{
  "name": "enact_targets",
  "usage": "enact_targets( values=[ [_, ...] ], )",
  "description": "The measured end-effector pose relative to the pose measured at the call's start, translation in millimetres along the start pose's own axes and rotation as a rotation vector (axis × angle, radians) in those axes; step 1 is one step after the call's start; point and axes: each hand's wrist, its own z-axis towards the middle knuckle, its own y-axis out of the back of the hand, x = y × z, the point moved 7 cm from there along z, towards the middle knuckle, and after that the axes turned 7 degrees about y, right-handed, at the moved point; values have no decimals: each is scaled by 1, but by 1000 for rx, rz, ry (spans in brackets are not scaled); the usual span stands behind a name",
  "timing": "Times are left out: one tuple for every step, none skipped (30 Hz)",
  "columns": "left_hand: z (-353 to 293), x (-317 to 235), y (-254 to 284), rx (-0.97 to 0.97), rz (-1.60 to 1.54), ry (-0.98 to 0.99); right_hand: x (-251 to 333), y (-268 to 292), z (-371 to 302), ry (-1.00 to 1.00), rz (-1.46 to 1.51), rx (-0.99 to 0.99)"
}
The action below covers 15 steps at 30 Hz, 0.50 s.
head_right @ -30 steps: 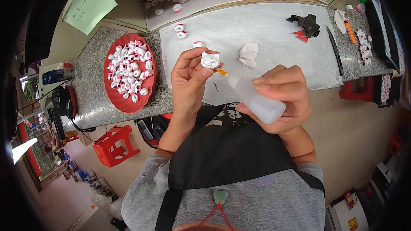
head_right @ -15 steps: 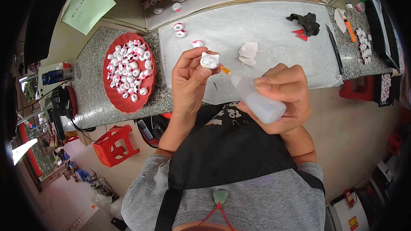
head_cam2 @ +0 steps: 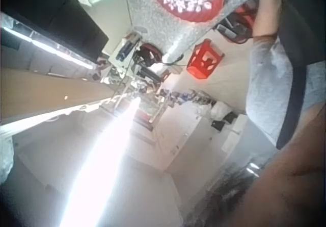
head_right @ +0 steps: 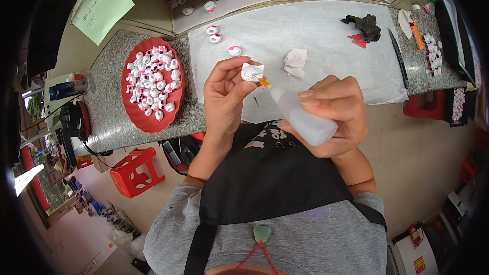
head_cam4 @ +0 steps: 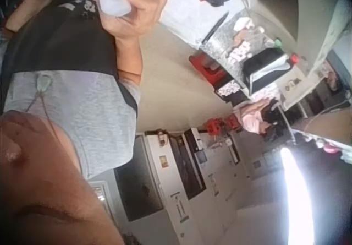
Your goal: Applying glue or paint to small plastic toy components and arranging them on a workbench.
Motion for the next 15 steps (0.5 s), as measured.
enact_targets(
  values=[
    [-1,0,0,-1,0,0,1,-1,0,-1,0,0],
    [-1,-1,0,-4,22,-6,0,0,-1,-31,-26,-19],
    [-2,-1,-1,-7,44,-13,-1,0,-2,-62,-52,-38],
    [-2,0,0,-7,44,-12,-1,0,-2,-62,-52,-38],
    [-2,-2,0,-3,102,-51,-1,-1,-2,-63,-47,-45],
    [-3,-3,-1,1,160,-91,-1,0,-3,-63,-42,-51],
    [-3,-3,-1,1,160,-90,-2,-1,-3,-64,-42,-51],
    [-4,-5,-2,-3,205,-102,-1,-1,-2,-58,-51,-47],
    [-4,-6,-3,-8,249,-114,-1,-2,-2,-53,-59,-42],
    [-4,-6,-3,-7,250,-112,-1,-1,-2,-55,-59,-44],
    [-3,-5,-3,-9,261,-109,-2,-1,-2,-61,-51,-32],
    [-3,-5,-3,-11,272,-107,-3,0,-1,-68,-44,-19],
    [-2,-5,-3,-11,272,-107,-4,1,-1,-68,-43,-19],
    [-2,-5,-2,-11,287,-111,-3,1,0,-40,-8,-5],
    [-2,-5,-1,-10,302,-116,-3,1,1,-12,26,9]
  ],
)
